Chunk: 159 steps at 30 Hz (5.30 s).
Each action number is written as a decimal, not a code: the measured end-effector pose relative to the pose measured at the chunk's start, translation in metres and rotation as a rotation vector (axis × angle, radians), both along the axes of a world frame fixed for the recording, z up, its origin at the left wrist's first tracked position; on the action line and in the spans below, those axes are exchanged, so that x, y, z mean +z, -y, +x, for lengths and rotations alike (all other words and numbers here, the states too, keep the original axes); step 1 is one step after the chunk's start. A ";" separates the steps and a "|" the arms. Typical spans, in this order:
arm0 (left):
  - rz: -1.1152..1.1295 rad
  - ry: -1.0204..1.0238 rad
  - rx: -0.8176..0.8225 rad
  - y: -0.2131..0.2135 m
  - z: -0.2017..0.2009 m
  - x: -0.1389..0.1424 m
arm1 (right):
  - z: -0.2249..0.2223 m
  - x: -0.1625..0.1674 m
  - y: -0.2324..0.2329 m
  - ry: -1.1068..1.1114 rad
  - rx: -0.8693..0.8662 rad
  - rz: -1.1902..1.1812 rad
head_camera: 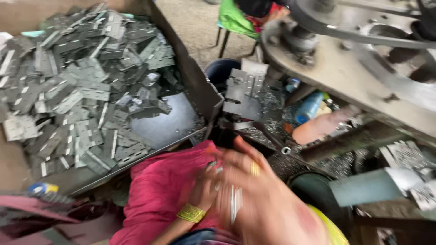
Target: The person sits at a manual press machine and repeatedly picks up small metal plates from a bin, places them into the press, and operates the lever to process them. The processed plates are then dropped into a collection bin below.
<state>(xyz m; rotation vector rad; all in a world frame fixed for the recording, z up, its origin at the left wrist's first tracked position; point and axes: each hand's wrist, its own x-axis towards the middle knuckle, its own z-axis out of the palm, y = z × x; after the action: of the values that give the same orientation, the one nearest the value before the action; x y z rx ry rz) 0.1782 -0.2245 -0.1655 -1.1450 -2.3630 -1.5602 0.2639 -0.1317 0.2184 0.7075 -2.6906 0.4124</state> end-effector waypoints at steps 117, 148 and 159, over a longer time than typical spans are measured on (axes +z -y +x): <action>-0.795 -0.356 0.063 -0.221 -0.143 0.126 | 0.007 -0.408 -0.204 0.356 -1.151 -0.366; -1.054 -0.356 0.089 -0.252 -0.174 0.155 | 0.018 -0.395 -0.154 0.666 -1.386 -0.504; -0.802 -0.320 0.020 -0.203 -0.140 0.137 | -0.013 -0.263 -0.156 0.000 -1.271 -0.390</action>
<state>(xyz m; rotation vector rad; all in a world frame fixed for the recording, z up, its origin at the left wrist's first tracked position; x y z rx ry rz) 0.0380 -0.0214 -0.0288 -1.3308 -2.7852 -0.3239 0.2510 0.0244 -0.0442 -1.0589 -2.3386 0.5092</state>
